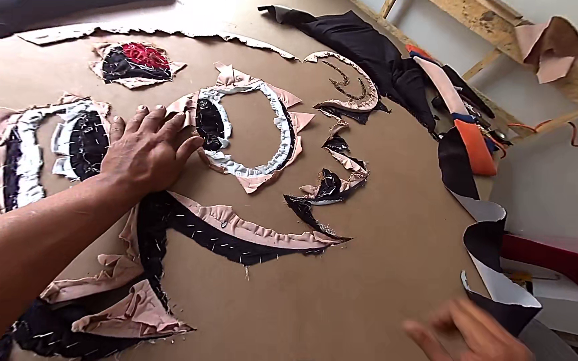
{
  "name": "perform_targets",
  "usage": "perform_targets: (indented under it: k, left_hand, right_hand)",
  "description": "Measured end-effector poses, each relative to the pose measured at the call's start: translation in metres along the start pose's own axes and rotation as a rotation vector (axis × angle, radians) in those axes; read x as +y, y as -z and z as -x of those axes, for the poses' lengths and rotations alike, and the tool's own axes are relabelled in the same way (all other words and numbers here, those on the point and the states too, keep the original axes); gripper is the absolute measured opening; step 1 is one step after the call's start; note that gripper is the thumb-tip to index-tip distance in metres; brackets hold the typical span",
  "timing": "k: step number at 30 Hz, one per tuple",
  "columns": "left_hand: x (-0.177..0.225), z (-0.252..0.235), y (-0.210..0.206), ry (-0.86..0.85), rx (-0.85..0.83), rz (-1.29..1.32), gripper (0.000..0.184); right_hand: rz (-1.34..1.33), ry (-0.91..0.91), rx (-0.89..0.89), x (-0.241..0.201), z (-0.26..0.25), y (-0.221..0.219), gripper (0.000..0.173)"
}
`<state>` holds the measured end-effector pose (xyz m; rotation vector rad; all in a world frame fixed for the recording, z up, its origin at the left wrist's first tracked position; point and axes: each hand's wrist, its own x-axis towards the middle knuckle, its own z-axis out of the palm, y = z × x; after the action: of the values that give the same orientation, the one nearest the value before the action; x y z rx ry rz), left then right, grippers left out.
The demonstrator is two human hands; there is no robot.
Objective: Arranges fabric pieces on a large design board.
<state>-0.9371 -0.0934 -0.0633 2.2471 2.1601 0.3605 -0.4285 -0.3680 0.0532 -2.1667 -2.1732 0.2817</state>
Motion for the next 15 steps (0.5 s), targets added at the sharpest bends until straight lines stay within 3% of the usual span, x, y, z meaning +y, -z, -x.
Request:
perform_targets:
  k: [2, 5, 10, 15]
  left_hand:
    - [-0.001, -0.001, 0.0, -0.002, 0.019, 0.008, 0.09]
    - [-0.003, 0.0, 0.0, 0.002, 0.017, 0.009, 0.09]
    - [-0.005, 0.0, -0.002, 0.005, -0.005, 0.018, 0.092]
    - [0.002, -0.003, -0.002, 0.02, 0.008, 0.03, 0.092]
  right_hand:
    - [-0.14, 0.363, 0.294, -0.02, -0.092, -0.038, 0.055]
    - [-0.138, 0.612, 0.329, -0.052, -0.188, -0.082, 0.064]
    - [0.025, 0.587, 0.161, -0.068, -0.222, -0.113, 0.066]
    - [0.036, 0.595, 0.156, -0.067, -0.223, -0.11, 0.064]
